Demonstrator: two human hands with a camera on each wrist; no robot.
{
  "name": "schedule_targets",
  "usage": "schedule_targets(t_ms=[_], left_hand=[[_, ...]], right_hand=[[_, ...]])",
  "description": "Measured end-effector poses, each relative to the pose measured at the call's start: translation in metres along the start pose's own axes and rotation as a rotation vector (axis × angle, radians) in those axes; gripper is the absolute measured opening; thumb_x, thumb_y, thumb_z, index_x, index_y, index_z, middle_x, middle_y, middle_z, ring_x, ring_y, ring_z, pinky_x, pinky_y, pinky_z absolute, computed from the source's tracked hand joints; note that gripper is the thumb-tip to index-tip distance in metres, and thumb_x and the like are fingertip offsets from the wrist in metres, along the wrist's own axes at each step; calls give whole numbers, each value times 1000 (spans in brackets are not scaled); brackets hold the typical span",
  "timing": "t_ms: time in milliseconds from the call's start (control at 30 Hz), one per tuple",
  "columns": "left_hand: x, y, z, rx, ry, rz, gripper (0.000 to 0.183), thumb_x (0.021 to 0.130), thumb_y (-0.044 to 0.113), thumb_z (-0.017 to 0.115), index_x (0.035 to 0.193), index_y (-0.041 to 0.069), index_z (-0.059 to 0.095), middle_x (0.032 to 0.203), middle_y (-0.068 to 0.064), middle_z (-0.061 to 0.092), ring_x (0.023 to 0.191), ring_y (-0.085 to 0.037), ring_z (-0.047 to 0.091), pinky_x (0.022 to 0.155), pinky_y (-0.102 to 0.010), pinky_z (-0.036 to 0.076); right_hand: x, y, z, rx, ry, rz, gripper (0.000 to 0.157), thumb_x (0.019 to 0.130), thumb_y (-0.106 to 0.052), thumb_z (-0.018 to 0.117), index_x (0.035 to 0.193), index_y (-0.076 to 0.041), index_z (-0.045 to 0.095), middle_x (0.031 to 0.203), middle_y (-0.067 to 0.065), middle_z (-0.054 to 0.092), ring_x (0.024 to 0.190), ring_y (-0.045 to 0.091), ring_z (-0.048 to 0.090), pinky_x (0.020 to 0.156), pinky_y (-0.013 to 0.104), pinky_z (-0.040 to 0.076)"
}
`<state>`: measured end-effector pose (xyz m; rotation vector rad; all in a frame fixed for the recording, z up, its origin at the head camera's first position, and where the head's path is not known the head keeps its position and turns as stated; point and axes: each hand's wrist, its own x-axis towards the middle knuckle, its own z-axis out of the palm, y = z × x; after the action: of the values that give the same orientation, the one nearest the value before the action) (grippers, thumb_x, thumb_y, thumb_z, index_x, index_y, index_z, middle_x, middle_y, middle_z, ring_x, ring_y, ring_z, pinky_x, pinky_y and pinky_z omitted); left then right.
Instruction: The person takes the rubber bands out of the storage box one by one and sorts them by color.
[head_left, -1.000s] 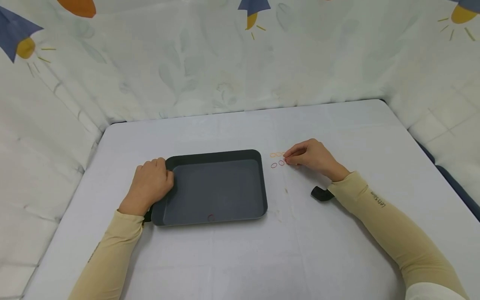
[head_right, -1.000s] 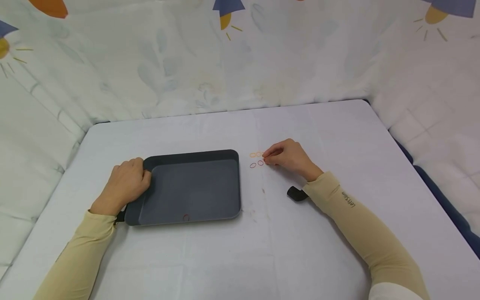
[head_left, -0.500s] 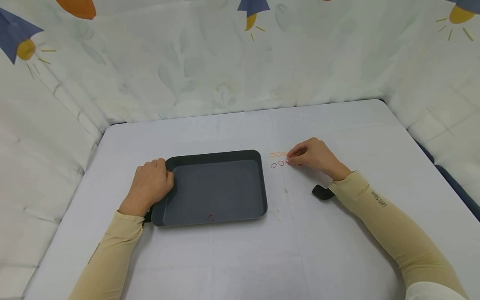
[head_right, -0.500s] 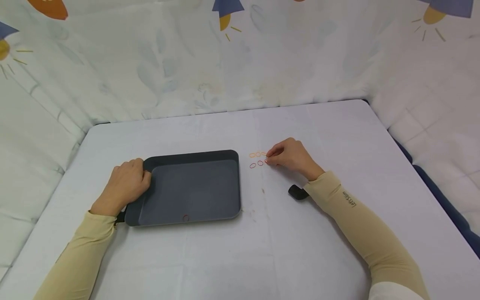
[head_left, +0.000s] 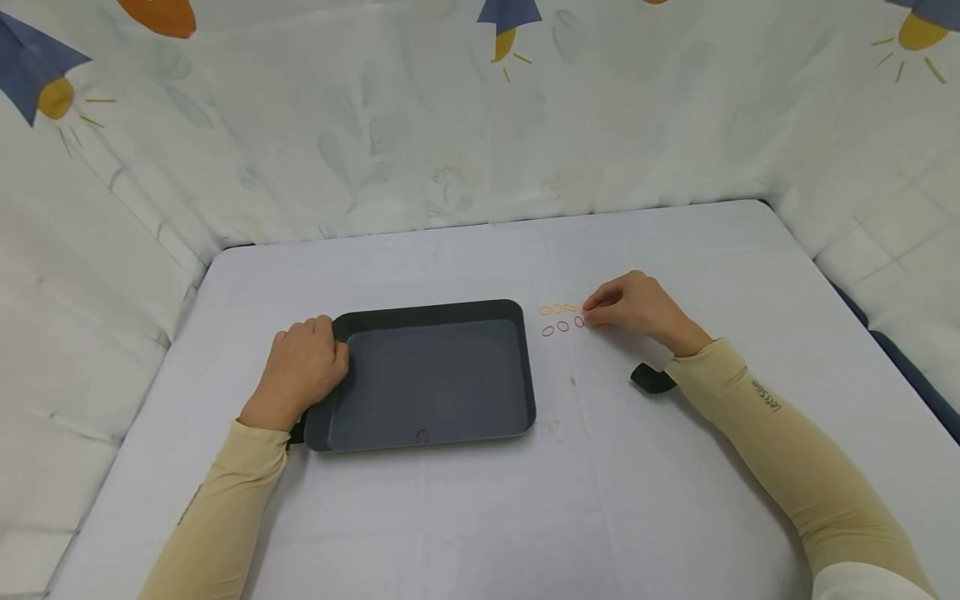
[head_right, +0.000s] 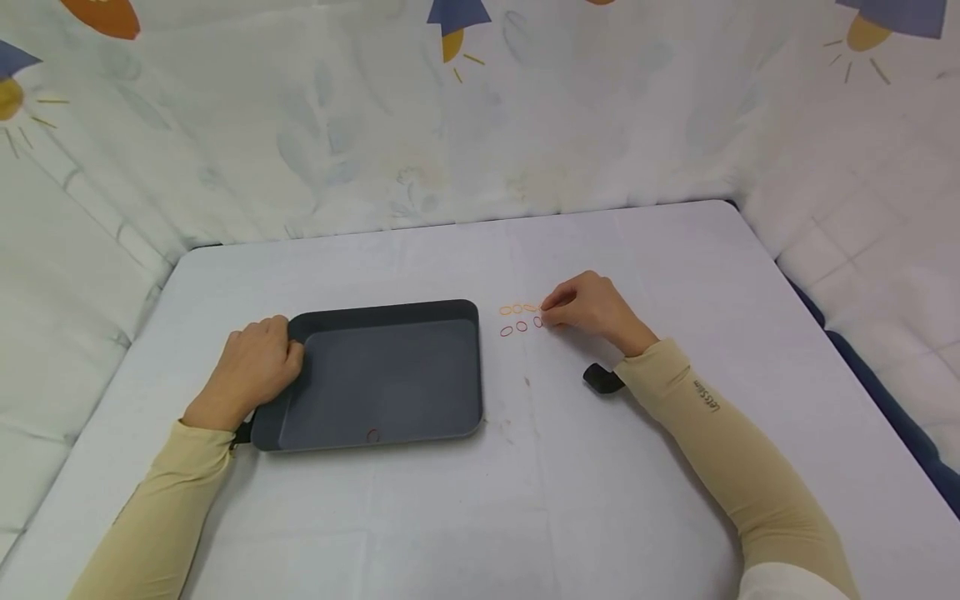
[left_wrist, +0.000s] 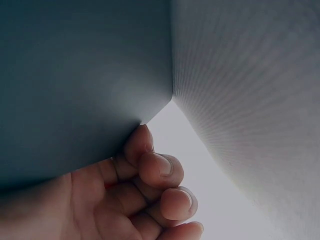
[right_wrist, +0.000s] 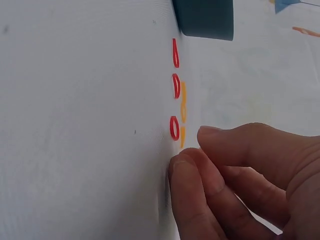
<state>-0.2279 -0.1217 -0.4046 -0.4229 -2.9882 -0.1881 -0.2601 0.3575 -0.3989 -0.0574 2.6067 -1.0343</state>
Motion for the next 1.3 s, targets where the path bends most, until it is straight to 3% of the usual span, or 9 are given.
schedule_targets(t_ms=[167, 300, 533, 667, 733, 1000, 1067, 1300], left_hand=[[3, 2, 1, -6, -2, 1, 25, 95, 9, 45, 71, 6, 44, 62, -8, 42, 54, -25, 42, 51, -34, 28], [4, 4, 2, 1, -14, -4, 25, 96, 10, 44, 72, 5, 45, 64, -10, 44, 56, -26, 44, 52, -35, 30], [7, 6, 2, 2, -21, -19, 24, 96, 10, 44, 72, 4, 45, 64, -11, 46, 56, -27, 45, 52, -36, 31], [9, 8, 4, 2, -21, -19, 24, 95, 11, 44, 73, 4, 46, 64, -11, 46, 56, -27, 45, 53, -36, 31], [10, 9, 5, 4, -22, -21, 24, 96, 11, 44, 73, 4, 46, 65, -12, 47, 56, -27, 45, 53, -36, 31], [14, 13, 8, 22, -10, -20, 23, 96, 11, 46, 74, 4, 47, 65, -12, 48, 56, -28, 47, 53, -37, 34], [14, 13, 8, 24, -9, -21, 22, 96, 10, 46, 74, 4, 47, 65, -12, 48, 56, -28, 47, 53, -37, 33], [13, 14, 8, 26, 2, -24, 23, 95, 10, 47, 73, 4, 46, 64, -11, 46, 55, -27, 46, 53, -36, 32]], right_hand=[[-2, -1, 0, 11, -2, -40, 23, 90, -33, 78, 109, -20, 80, 100, -1, 80, 86, 10, 73, 83, 28, 52], [-4, -7, 2, 54, -16, -132, 21, 94, -31, 75, 109, -18, 79, 98, 4, 80, 85, 16, 74, 81, 29, 56], [-2, -40, 5, 115, -48, -331, 21, 96, -28, 73, 109, -13, 78, 93, 13, 78, 80, 33, 74, 74, 33, 57], [-2, -59, 8, 127, -67, -429, 19, 95, -24, 74, 110, -13, 78, 94, 10, 78, 82, 37, 73, 68, 32, 57], [-1, -69, 11, 123, -86, -476, 18, 94, -23, 75, 109, -13, 78, 96, 6, 79, 84, 36, 73, 69, 30, 57], [5, -103, 33, 84, -211, -623, 12, 90, -20, 80, 103, -20, 80, 99, -4, 79, 88, 11, 75, 80, 28, 61], [8, -111, 41, 99, -255, -657, 13, 90, -17, 80, 102, -19, 79, 99, -4, 79, 90, 10, 75, 87, 28, 61], [15, -132, 67, 86, -380, -749, 18, 89, -16, 81, 106, -11, 78, 105, 5, 79, 93, 8, 73, 88, 26, 60]])
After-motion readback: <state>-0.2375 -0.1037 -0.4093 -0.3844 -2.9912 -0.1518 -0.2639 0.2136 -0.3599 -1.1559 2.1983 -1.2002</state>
